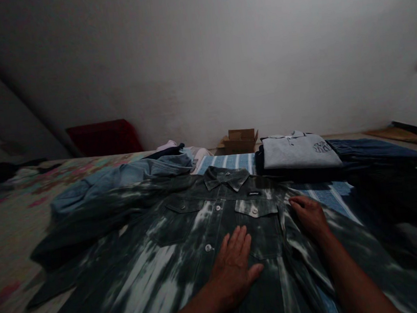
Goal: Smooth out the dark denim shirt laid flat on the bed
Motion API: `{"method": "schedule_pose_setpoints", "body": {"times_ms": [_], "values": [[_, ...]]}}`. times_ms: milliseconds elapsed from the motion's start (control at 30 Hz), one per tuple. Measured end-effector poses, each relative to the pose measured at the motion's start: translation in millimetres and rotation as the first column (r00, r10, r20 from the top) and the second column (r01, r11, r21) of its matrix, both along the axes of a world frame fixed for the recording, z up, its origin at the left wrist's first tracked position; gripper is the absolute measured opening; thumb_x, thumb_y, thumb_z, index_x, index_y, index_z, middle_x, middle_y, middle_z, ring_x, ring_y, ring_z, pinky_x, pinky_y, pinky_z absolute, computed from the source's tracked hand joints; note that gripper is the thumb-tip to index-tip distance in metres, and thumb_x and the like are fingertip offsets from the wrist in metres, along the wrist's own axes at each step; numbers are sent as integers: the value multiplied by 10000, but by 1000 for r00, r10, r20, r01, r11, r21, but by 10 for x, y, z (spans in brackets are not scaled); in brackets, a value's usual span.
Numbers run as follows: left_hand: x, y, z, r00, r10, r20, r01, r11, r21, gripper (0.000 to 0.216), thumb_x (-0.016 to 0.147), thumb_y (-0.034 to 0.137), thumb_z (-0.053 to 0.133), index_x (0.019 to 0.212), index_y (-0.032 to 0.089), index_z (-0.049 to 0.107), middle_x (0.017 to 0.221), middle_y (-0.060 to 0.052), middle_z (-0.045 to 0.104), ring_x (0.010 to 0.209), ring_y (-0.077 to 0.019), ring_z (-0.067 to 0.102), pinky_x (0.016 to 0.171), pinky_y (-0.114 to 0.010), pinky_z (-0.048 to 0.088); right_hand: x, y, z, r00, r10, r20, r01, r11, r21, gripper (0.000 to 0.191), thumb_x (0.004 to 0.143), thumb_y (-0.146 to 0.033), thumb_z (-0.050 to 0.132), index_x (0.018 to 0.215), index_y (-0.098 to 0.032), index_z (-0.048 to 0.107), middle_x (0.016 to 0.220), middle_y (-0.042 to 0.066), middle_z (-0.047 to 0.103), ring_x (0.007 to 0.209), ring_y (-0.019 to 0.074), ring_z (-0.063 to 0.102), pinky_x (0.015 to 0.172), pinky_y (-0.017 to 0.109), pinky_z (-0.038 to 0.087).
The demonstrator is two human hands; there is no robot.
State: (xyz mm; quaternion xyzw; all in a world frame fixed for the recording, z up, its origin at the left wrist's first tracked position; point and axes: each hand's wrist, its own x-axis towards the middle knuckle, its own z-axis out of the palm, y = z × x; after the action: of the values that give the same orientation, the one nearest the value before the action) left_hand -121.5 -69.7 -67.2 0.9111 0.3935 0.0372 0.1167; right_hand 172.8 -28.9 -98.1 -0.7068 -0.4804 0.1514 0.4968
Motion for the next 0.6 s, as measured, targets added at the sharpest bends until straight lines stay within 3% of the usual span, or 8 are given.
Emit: {"method": "schedule_pose_setpoints", "body": {"times_ms": [333, 500, 600], "values": [[6, -7, 54, 1000, 1, -8, -2, 996, -87, 764, 934, 627, 228, 1499, 114, 199, 1579, -115, 98, 1454, -252, 19, 1177, -491, 107, -14, -21, 63, 1000, -23, 8, 23, 999, -31, 365, 611, -534, 564, 735, -227, 718, 872, 77, 732, 910, 295, 659, 868, 412, 482], [-115, -89, 176, 996, 82, -17, -83, 993, -82, 841, 905, 675, 234, 1503, 89, 159, 1579, -128, 35, 1450, -281, -25, 1176, -515, 81, 4, -26, 38, 1000, -23, 8, 23, 999, -41, 378, 601, -537, 559, 752, -227, 714, 884, 82, 730, 923, 298, 655, 872, 413, 479], [-226, -158, 271, 992, 116, -43, -121, 981, -150, 904, 879, 719, 219, 1497, 61, 167, 1572, -153, 44, 1448, -300, -13, 1171, -532, 78, 9, -45, 46, 999, -33, 17, 34, 996, -81, 384, 585, -538, 558, 748, -228, 714, 891, 90, 726, 939, 316, 649, 870, 426, 474]]}}
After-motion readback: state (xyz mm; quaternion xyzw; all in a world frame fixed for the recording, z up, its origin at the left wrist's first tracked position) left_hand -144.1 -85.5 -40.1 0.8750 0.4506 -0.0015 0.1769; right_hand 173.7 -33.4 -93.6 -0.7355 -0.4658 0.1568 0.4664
